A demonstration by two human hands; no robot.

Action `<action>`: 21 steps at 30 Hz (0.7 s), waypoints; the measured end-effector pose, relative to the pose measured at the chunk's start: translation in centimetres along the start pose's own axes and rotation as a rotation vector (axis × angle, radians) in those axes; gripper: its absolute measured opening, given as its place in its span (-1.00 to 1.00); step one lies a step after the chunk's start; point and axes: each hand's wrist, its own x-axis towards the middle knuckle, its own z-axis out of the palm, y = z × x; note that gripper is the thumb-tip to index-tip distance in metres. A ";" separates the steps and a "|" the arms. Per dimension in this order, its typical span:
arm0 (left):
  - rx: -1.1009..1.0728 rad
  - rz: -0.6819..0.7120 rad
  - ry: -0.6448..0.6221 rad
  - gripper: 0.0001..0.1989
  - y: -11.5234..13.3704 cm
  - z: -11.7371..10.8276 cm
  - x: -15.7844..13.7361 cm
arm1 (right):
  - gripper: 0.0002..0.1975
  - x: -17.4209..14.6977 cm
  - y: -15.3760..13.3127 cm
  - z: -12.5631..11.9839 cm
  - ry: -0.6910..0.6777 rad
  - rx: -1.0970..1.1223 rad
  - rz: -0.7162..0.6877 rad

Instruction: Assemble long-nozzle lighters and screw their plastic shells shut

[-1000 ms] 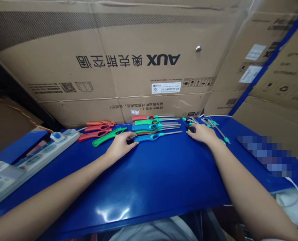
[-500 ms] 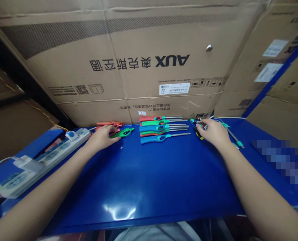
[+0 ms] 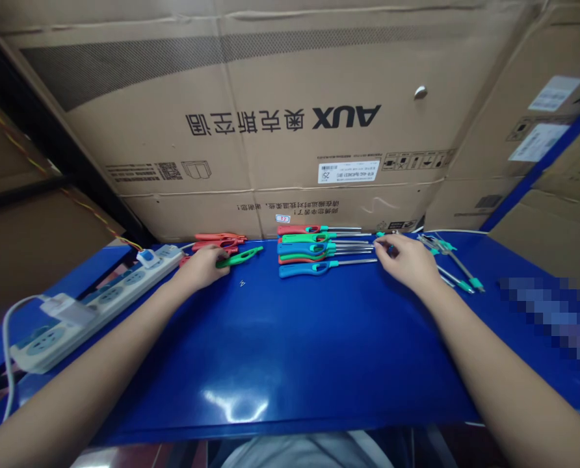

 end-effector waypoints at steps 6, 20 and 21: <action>0.086 0.046 0.027 -0.80 0.4 -0.9 -0.2 | -0.73 0.0 0.1 0.1 0.008 0.018 -0.043; 0.135 0.090 0.023 -0.64 13.8 -5.9 -8.7 | -0.42 -3.4 -6.4 1.5 -0.147 0.738 -0.452; 0.066 0.147 -0.032 -0.65 14.1 -5.0 -8.8 | -0.38 -3.6 -6.8 1.6 -0.193 0.728 -0.473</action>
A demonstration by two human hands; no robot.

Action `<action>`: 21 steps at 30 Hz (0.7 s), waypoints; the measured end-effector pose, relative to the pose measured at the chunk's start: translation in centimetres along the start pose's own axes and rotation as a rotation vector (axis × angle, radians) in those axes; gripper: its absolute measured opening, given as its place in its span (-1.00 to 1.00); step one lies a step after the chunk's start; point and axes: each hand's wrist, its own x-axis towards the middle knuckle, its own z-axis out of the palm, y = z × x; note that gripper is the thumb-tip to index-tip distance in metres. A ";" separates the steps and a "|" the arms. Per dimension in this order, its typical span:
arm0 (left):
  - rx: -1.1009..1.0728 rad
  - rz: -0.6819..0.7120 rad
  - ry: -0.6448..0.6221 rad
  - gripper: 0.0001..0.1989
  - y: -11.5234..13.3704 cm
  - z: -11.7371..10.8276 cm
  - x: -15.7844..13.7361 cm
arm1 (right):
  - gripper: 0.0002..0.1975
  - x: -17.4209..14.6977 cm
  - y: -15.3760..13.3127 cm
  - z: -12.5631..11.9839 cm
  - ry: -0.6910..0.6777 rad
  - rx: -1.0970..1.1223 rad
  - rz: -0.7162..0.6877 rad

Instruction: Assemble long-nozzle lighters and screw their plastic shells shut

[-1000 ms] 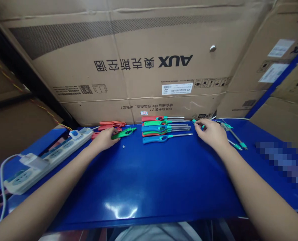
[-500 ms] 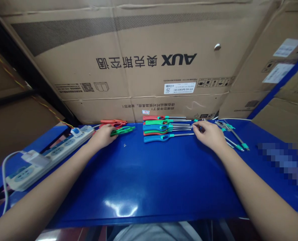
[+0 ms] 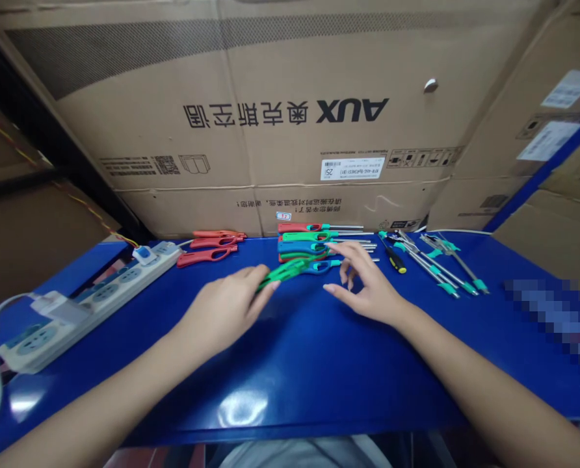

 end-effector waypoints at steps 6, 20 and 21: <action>-0.406 0.206 -0.063 -0.67 0.4 5.7 0.8 | -0.85 -0.1 0.2 -0.3 -0.221 -0.187 -0.086; -0.604 0.206 0.036 -0.58 -1.2 7.4 0.7 | -0.76 0.2 1.6 -3.0 -0.212 -0.091 0.136; -0.620 0.206 0.028 -0.59 -1.1 7.4 0.7 | -0.73 0.1 1.3 -3.2 -0.349 -0.024 0.223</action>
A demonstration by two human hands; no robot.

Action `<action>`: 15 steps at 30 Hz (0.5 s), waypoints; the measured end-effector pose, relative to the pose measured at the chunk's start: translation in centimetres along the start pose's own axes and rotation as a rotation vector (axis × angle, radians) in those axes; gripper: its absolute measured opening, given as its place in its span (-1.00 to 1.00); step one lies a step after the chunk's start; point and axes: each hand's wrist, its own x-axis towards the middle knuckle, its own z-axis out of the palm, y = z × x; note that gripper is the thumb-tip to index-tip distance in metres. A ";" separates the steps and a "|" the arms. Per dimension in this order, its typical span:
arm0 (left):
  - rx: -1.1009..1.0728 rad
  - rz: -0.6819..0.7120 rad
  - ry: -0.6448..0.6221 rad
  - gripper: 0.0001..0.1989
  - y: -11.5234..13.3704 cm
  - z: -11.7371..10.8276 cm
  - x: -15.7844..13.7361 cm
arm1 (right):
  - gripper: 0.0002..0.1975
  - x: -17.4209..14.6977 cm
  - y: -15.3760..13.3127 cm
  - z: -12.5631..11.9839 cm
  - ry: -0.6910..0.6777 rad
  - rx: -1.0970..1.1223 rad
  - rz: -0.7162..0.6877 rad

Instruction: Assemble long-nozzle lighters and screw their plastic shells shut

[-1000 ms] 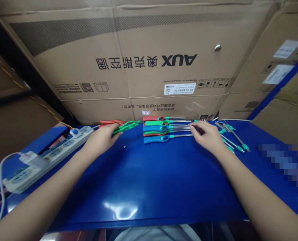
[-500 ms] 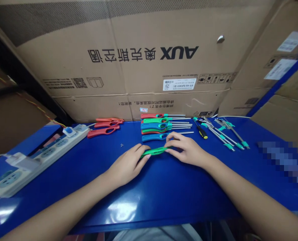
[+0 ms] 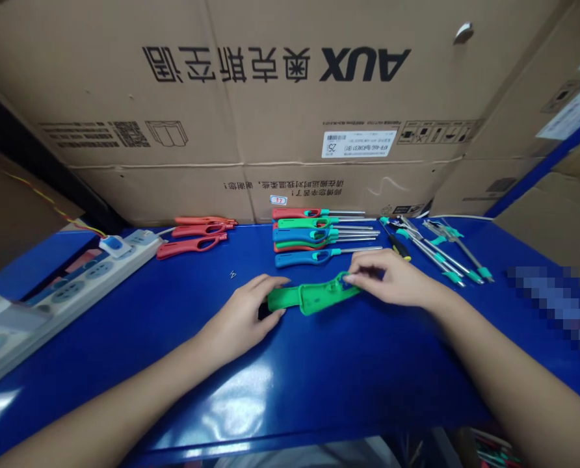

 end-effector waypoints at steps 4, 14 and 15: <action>-0.018 0.013 0.015 -0.65 0.1 0.7 -0.1 | -0.68 -0.5 -1.0 0.0 -0.543 0.134 0.232; 0.035 0.032 0.115 -0.68 0.6 1.0 -0.1 | -0.50 0.2 -1.0 1.1 -0.484 -0.002 0.363; 0.071 0.052 0.108 -0.70 0.7 0.8 -0.1 | -0.49 0.2 -0.8 1.1 -0.435 -0.047 0.322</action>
